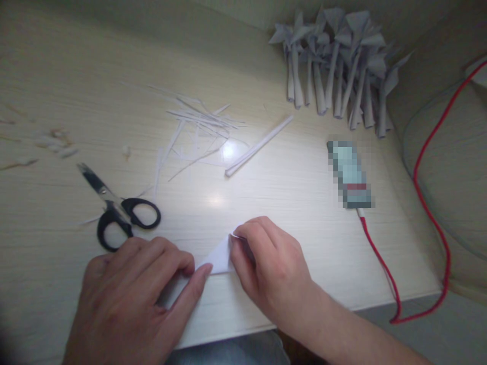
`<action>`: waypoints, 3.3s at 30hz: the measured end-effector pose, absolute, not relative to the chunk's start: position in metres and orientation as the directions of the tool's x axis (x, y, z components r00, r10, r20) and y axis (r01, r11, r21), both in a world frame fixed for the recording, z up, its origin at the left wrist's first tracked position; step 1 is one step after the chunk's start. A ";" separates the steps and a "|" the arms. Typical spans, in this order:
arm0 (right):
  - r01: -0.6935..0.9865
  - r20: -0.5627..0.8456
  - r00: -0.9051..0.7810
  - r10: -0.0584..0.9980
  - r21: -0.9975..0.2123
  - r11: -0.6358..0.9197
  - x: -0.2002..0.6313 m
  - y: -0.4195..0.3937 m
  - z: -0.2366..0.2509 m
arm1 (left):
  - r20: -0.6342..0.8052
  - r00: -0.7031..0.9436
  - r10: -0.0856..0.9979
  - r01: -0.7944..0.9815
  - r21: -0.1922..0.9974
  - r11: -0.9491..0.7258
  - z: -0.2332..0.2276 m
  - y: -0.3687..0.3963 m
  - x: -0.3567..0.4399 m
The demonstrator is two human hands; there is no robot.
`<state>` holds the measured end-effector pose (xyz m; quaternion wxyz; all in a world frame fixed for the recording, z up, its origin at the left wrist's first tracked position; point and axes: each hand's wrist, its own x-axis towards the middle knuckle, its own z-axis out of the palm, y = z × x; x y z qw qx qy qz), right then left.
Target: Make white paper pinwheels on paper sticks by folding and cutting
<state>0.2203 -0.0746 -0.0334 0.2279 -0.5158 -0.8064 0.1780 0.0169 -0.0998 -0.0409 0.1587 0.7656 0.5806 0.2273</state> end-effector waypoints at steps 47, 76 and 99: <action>0.748 0.208 -0.347 0.915 -0.528 0.403 0.220 -0.074 -0.036 | 0.243 0.457 0.856 0.615 0.608 -0.501 -0.045 -0.101 0.005; 0.786 0.287 -0.264 0.921 -0.490 0.378 0.223 -0.077 -0.046 | 0.303 0.448 0.841 0.595 0.601 -0.533 -0.049 -0.098 0.008; 0.949 0.084 -0.277 0.957 -0.133 0.286 0.208 -0.179 -0.053 | 0.286 0.459 0.841 0.652 0.534 -0.538 -0.055 -0.105 0.001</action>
